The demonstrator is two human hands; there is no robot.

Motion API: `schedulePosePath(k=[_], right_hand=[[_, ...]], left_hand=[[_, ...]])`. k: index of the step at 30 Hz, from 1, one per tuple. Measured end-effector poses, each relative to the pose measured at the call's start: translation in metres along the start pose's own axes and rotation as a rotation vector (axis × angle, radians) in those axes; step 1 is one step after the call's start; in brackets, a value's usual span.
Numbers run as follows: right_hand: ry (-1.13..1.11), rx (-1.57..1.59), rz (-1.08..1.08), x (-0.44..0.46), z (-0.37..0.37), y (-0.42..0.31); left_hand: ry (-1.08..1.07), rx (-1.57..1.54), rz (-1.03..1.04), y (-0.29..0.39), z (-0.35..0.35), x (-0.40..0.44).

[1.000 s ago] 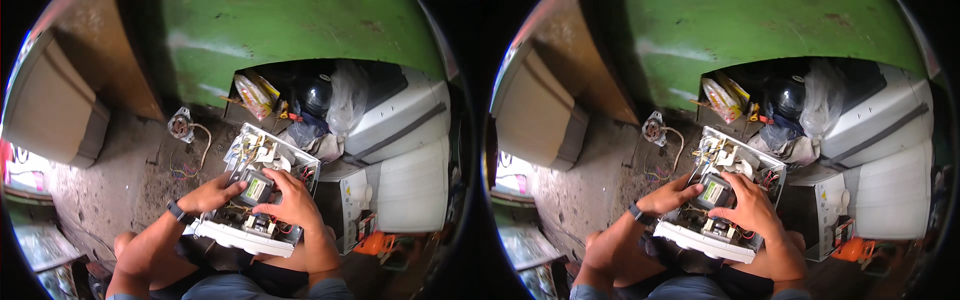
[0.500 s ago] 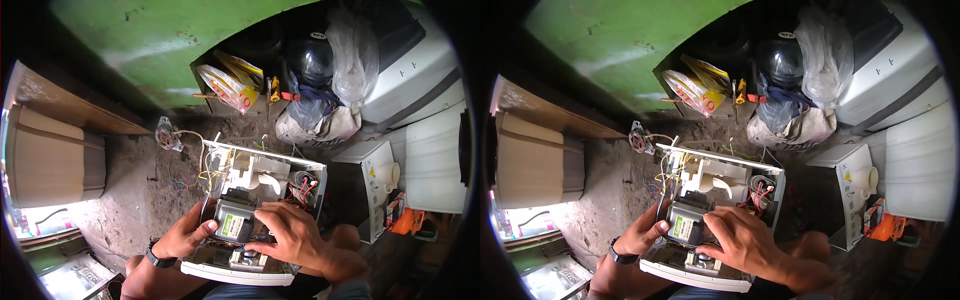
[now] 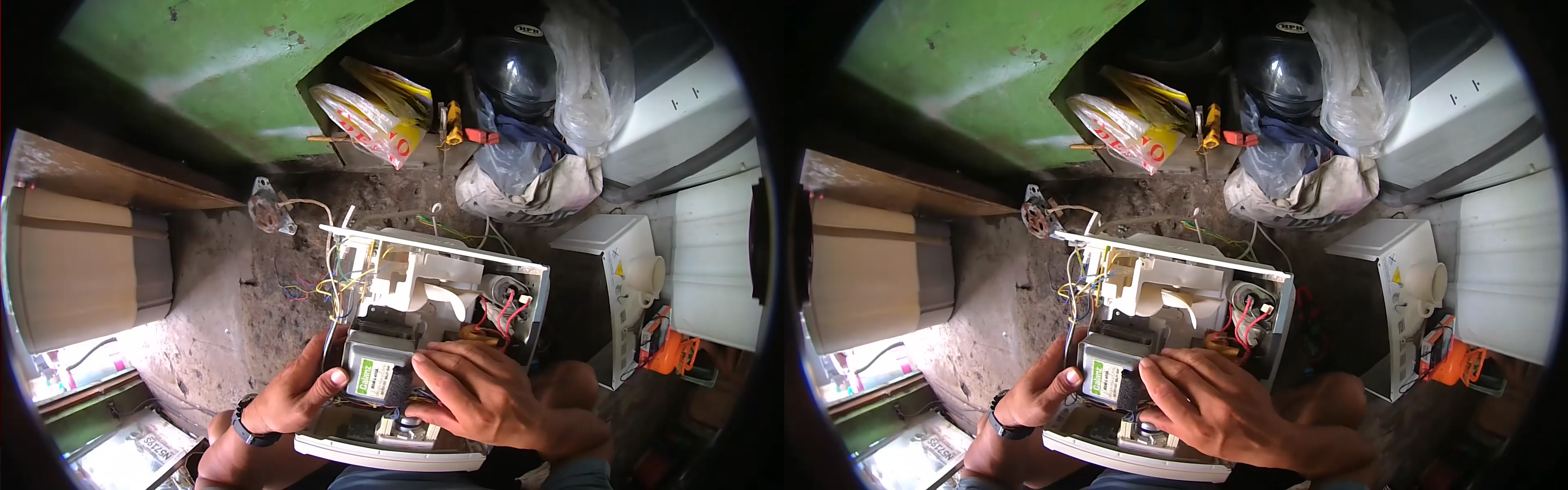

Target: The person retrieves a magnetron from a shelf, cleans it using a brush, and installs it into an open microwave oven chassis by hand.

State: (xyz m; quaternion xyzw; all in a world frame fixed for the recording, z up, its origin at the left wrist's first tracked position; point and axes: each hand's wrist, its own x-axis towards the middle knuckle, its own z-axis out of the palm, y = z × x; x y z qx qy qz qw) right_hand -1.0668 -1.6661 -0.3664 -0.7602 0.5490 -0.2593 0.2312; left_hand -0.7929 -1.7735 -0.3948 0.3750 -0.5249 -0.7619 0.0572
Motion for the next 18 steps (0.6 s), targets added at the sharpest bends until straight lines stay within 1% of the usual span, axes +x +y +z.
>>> schedulePosePath(k=[2,5,7,8,10,14,16,17,18], right_hand=[[0.004,0.014,-0.001,0.001,-0.001,-0.002],[0.038,-0.02,0.054,0.002,-0.002,-0.004],[-0.003,0.048,0.041,0.001,-0.001,-0.003],[-0.003,0.051,0.043,0.0,0.001,-0.001],[0.02,0.041,-0.025,-0.002,0.004,0.002],[0.023,0.048,-0.037,-0.002,0.005,0.006],[0.051,0.032,-0.071,0.0,0.006,0.008],[0.05,0.034,-0.07,0.0,0.006,0.008],[0.048,0.033,-0.071,0.001,0.006,0.008]], left_hand=[[-0.002,0.029,-0.013,0.0,-0.001,-0.001],[0.017,0.093,0.003,-0.003,-0.001,-0.001],[0.052,0.144,0.06,-0.008,-0.002,-0.001],[0.051,0.144,0.056,-0.008,-0.003,-0.001],[0.056,0.237,0.08,-0.007,-0.004,0.0],[0.081,0.291,0.13,-0.011,-0.004,0.0],[0.046,0.347,0.145,-0.007,-0.006,0.002],[0.046,0.346,0.142,-0.009,-0.006,0.002],[0.058,0.262,0.132,-0.012,-0.004,0.002]])
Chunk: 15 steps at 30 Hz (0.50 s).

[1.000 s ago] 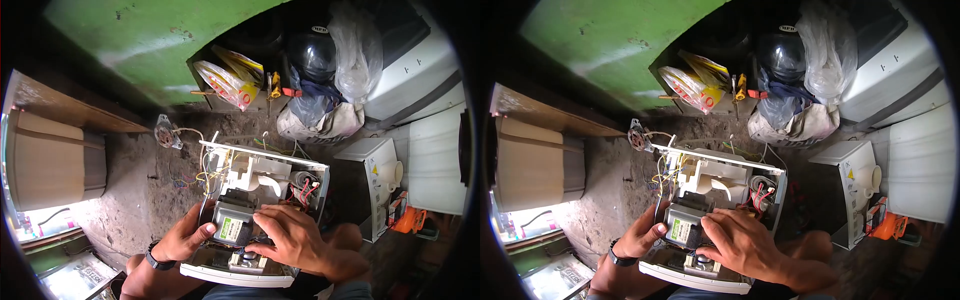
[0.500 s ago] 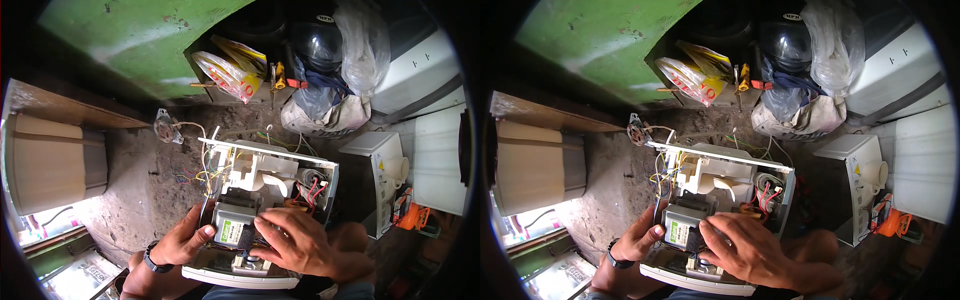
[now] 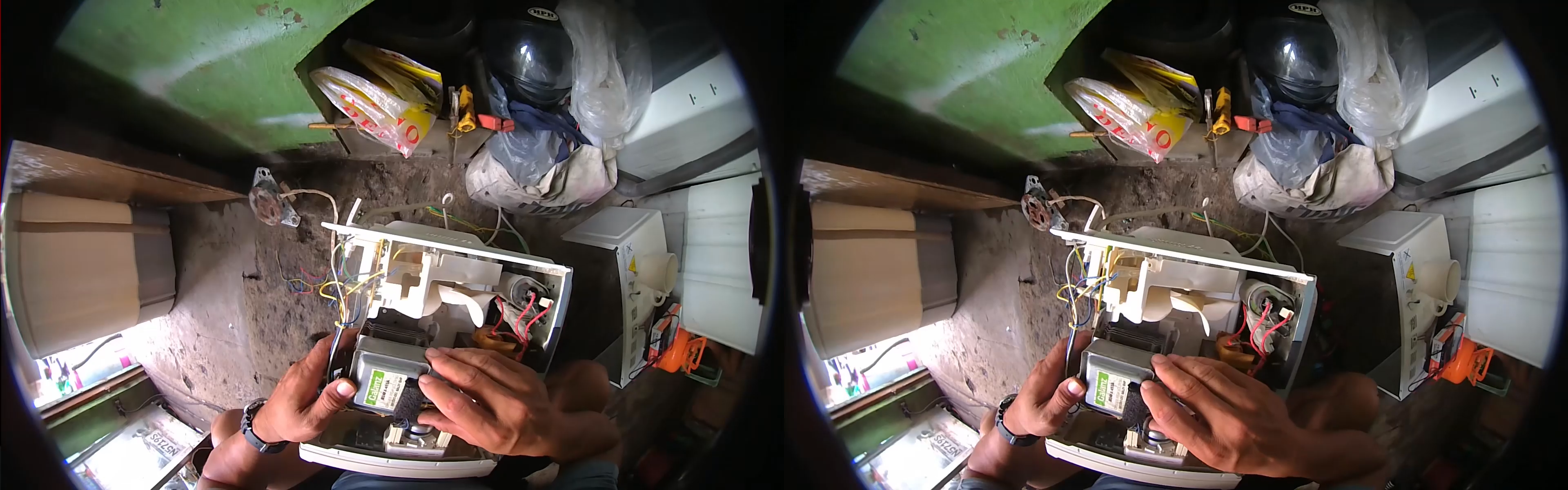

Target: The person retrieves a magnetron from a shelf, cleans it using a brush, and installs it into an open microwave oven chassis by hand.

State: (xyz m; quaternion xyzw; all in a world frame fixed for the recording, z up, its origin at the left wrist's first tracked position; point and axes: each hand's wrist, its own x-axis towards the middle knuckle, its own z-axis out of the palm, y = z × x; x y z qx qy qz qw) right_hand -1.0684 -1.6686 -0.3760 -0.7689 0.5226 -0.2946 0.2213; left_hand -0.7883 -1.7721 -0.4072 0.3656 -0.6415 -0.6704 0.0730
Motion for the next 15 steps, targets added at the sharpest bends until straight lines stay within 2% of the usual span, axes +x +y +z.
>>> schedulePosePath(k=[10,15], right_hand=[[-0.02,-0.067,0.032,0.005,0.001,-0.011],[0.018,-0.1,0.026,0.004,0.006,-0.011]], left_hand=[[0.091,-0.257,-0.031,-0.001,0.015,-0.005],[0.115,-0.253,-0.026,0.0,0.016,-0.005]])
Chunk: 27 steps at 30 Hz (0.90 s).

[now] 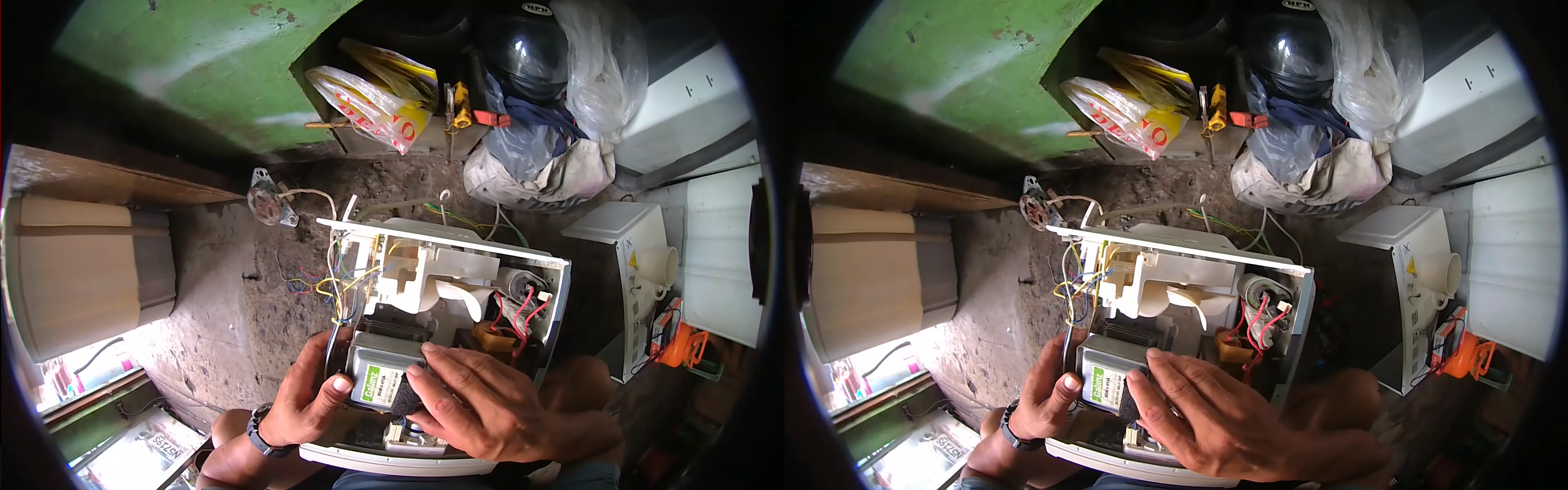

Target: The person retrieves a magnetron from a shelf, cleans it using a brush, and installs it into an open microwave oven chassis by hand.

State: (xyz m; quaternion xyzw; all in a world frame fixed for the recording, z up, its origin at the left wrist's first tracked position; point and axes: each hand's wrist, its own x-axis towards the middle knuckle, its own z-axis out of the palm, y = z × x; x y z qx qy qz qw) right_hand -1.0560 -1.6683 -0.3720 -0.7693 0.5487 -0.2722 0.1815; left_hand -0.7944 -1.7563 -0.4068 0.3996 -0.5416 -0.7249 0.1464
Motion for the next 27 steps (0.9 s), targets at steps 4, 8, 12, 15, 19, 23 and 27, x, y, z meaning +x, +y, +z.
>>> schedulePosePath(k=[4,8,12,15,19,23,27], right_hand=[[0.009,-0.018,-0.058,-0.002,0.004,0.003],[-0.021,0.082,0.017,-0.002,0.002,0.001],[0.009,0.052,0.013,-0.003,0.003,0.005],[-0.009,0.077,0.024,-0.004,0.002,0.004],[-0.032,0.092,0.044,-0.002,0.0,0.003],[-0.016,0.096,0.051,0.0,0.002,0.0],[-0.046,0.055,0.038,0.002,0.001,0.001]], left_hand=[[0.01,-0.077,0.046,-0.006,0.0,-0.001],[-0.003,0.014,0.037,0.007,0.003,0.002],[0.001,0.032,-0.012,0.006,0.001,0.003],[-0.036,0.062,0.026,0.005,-0.003,0.003],[-0.076,0.108,0.011,0.005,-0.009,0.003],[-0.036,0.014,-0.001,0.004,-0.003,0.001],[-0.035,0.088,0.023,0.007,-0.003,0.003]])
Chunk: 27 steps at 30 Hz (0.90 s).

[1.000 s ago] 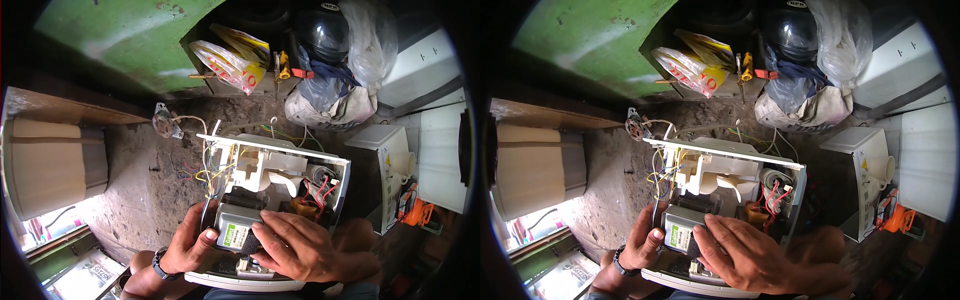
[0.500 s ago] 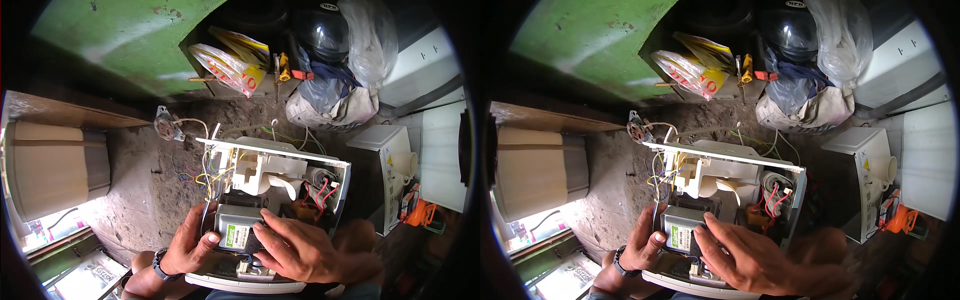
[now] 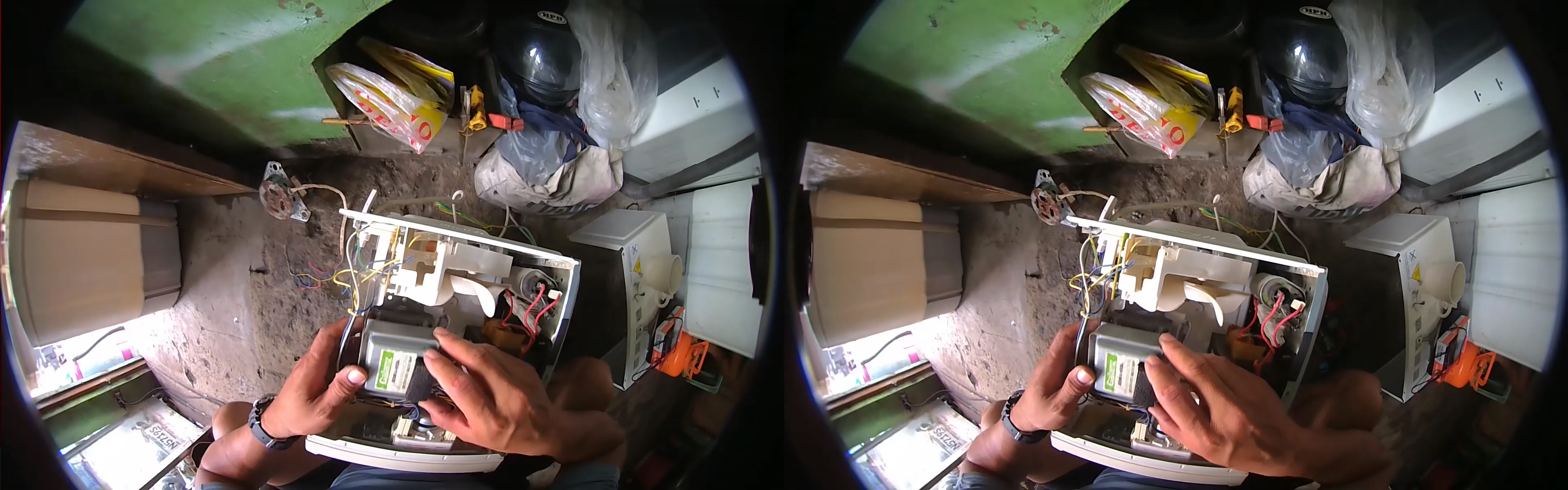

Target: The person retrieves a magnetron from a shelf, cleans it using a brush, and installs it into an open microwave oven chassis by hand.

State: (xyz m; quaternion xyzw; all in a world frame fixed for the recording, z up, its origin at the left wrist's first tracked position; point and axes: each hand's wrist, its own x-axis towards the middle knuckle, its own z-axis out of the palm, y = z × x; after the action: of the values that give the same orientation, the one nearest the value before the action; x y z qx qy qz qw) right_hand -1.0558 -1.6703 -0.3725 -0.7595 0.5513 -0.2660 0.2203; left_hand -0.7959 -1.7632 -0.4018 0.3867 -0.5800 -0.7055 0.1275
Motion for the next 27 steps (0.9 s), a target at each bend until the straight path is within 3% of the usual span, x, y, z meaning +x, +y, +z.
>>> schedulePosePath(k=[4,5,10,16,27], right_hand=[[-0.005,-0.009,0.058,0.002,-0.001,-0.007],[0.008,-0.02,0.053,0.001,0.0,-0.008],[-0.013,0.027,0.099,0.0,0.0,-0.009],[0.026,-0.018,0.039,0.007,0.006,-0.011],[0.085,-0.041,0.054,0.013,0.01,-0.017]], left_hand=[[-0.044,0.119,-0.055,0.007,-0.004,0.002],[-0.017,0.129,0.07,-0.007,-0.004,0.004],[-0.07,0.126,0.03,-0.001,-0.009,0.009],[-0.039,0.094,0.119,-0.016,-0.01,0.012],[-0.063,0.148,0.097,-0.01,-0.015,0.011]])
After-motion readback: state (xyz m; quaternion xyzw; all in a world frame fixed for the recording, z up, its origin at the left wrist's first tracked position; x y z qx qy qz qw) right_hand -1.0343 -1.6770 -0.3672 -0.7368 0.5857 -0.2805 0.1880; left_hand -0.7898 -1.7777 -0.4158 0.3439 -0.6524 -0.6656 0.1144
